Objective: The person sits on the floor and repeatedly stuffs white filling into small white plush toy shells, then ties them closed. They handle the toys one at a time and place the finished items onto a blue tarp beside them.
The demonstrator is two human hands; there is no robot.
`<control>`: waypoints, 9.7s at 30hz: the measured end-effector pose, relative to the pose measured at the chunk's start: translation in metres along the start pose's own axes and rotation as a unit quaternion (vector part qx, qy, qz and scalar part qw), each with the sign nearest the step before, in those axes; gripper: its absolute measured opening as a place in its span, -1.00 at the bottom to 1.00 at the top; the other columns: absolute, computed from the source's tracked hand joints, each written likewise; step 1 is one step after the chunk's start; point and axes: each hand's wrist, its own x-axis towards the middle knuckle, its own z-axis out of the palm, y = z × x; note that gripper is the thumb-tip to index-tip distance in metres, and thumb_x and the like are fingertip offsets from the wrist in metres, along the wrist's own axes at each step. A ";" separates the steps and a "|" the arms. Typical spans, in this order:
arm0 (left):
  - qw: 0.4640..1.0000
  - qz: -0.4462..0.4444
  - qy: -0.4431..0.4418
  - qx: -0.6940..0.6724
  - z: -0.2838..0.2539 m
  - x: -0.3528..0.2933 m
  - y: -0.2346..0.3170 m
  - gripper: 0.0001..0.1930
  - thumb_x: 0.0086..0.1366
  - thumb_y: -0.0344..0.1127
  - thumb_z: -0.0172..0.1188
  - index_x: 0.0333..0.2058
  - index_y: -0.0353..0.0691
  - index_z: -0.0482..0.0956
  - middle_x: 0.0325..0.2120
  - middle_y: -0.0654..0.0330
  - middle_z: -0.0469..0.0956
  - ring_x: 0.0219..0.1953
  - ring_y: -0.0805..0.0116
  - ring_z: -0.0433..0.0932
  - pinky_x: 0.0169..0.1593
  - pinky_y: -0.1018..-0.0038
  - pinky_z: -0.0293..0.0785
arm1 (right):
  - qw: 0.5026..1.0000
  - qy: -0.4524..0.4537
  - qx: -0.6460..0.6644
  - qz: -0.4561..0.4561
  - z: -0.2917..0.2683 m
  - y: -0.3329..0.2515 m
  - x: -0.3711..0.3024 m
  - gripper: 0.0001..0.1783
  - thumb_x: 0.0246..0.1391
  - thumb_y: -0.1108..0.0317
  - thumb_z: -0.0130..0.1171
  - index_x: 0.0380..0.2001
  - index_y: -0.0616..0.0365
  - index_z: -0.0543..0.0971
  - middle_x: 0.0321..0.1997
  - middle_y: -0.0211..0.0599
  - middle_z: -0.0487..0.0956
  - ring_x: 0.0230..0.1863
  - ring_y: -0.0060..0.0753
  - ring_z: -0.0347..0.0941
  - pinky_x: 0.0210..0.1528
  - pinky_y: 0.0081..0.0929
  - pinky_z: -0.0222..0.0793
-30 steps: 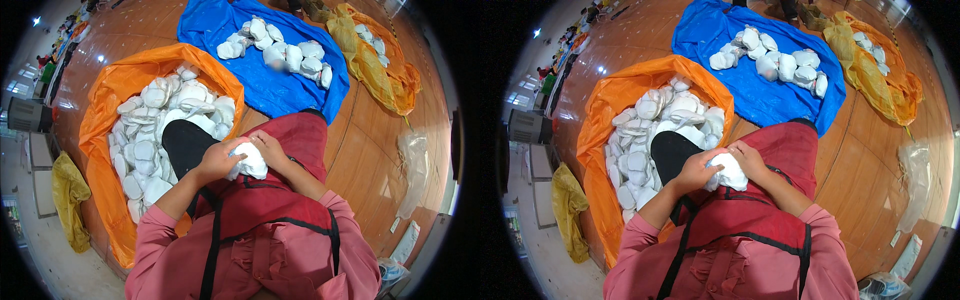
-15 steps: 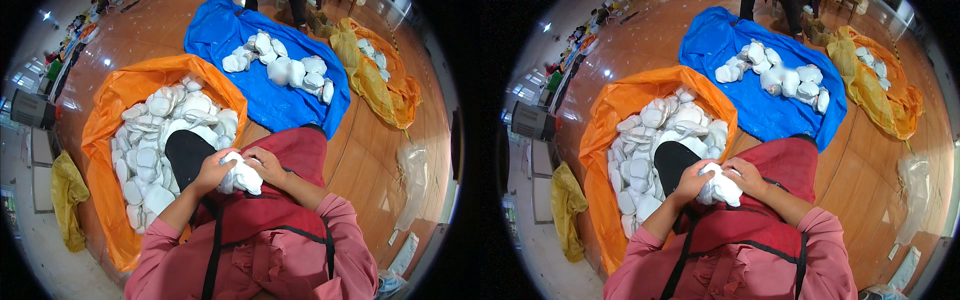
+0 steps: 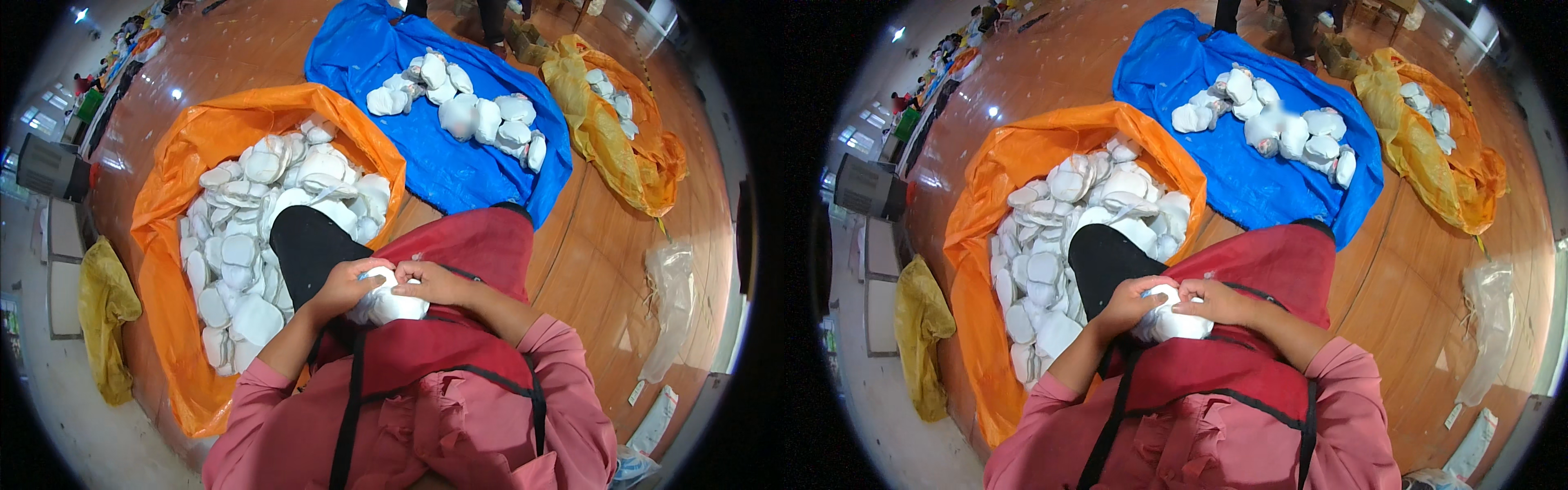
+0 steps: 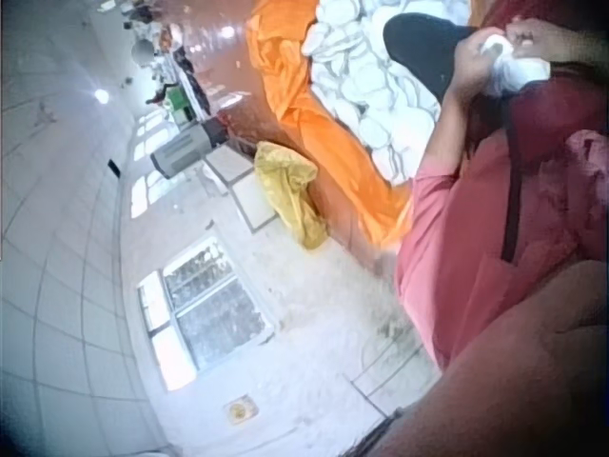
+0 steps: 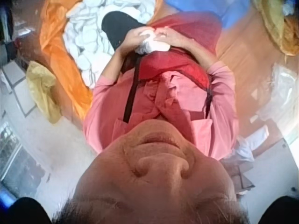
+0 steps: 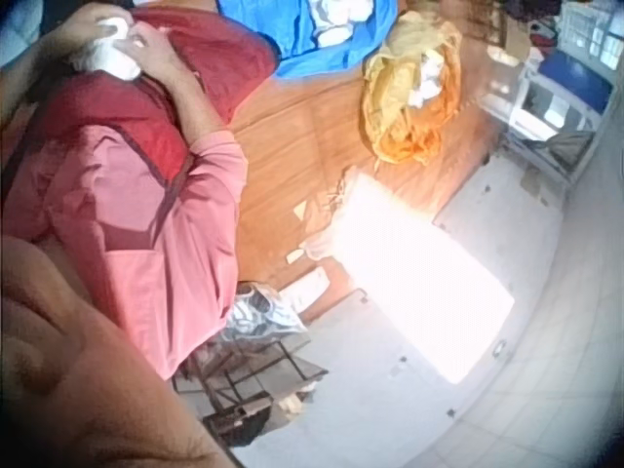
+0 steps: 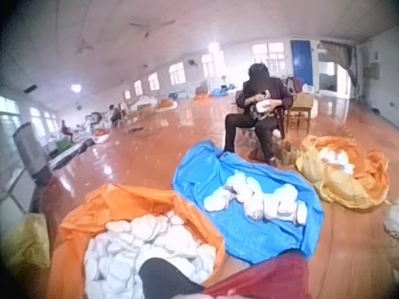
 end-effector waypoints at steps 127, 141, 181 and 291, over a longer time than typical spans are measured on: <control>0.766 0.362 0.447 0.288 0.058 0.055 -0.022 -0.21 -0.25 -0.34 0.55 -0.01 -0.22 0.28 -0.18 -0.03 0.40 -0.19 -0.09 0.47 -0.16 0.15 0.43 | 0.831 0.287 0.473 0.060 -0.003 0.031 0.022 -0.91 0.07 0.50 0.10 -0.33 0.21 0.55 -0.35 -0.23 0.62 -0.43 -0.44 0.55 -0.41 -0.52 0.45; 0.995 -0.080 0.019 -0.049 0.037 0.031 0.002 -0.42 0.25 -0.16 0.25 0.15 -0.33 0.32 -0.16 0.13 0.54 -0.13 0.42 0.50 -0.03 0.49 0.40 | 0.949 0.291 -0.020 -0.124 -0.033 0.042 -0.011 -0.75 -0.22 0.59 0.26 -0.47 0.13 0.40 -0.33 -0.41 0.39 -0.23 -0.50 0.35 -0.13 -0.55 0.30; 0.947 -0.015 0.278 0.158 0.032 0.031 -0.021 -0.76 0.03 -0.36 0.34 -0.34 -0.34 0.58 -0.44 0.06 0.59 -0.40 0.29 0.58 -0.30 0.43 0.45 | 0.982 0.137 0.095 -0.091 -0.018 0.005 -0.020 -0.83 0.09 0.40 0.26 -0.23 0.15 0.64 -0.17 -0.41 0.46 -0.10 -0.50 0.40 -0.02 -0.54 0.32; 0.955 0.082 0.273 0.085 0.026 0.039 -0.034 -0.88 0.30 -0.41 0.06 -0.33 -0.35 0.50 -0.50 0.22 0.51 -0.41 0.54 0.43 -0.29 0.53 0.38 | 0.890 0.417 0.171 -0.070 0.004 0.062 0.011 -0.79 0.32 0.27 -0.03 -0.30 0.19 0.47 -0.35 -0.57 0.44 -0.28 -0.72 0.29 -0.18 -0.66 0.27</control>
